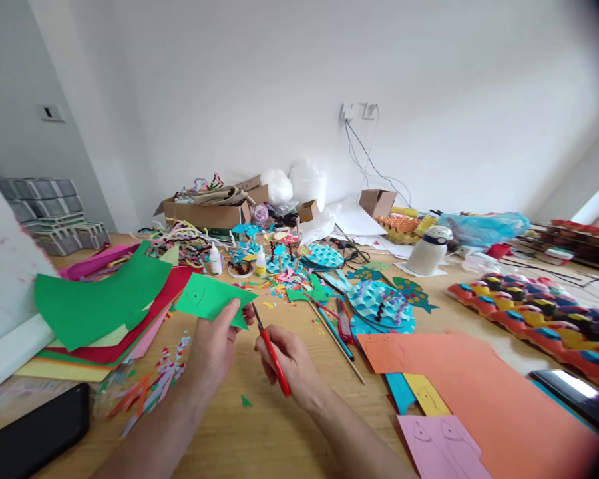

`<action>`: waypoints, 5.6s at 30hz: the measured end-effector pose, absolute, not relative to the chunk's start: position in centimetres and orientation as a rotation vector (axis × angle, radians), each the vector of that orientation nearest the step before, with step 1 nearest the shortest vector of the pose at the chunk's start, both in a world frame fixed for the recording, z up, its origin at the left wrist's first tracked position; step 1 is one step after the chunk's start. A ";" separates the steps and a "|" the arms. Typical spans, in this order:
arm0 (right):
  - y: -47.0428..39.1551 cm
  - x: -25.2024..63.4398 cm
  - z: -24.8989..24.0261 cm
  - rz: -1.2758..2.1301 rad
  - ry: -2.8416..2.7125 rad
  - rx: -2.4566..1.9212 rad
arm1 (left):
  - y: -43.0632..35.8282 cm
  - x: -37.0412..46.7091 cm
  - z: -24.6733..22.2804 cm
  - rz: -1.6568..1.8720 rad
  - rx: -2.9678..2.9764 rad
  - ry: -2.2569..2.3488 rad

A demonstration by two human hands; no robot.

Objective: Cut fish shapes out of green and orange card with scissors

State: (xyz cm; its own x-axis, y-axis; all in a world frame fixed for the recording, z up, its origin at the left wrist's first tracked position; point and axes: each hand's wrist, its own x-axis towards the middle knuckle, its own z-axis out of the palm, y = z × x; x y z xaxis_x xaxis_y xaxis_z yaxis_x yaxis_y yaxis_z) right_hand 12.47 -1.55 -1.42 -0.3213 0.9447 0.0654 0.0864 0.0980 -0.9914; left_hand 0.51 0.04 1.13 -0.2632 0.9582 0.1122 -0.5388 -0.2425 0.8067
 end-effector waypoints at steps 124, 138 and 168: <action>-1.1 14.5 -1.3 1.766 -1.649 -0.828 | 0.8 -3.2 1.2 1.234 0.981 0.901; -1.1 14.5 -1.0 1.735 -1.695 -0.861 | 0.8 -3.1 1.3 1.243 0.973 0.921; -1.0 14.2 -1.1 1.699 -1.698 -0.941 | 0.8 -3.3 0.7 1.238 1.018 0.922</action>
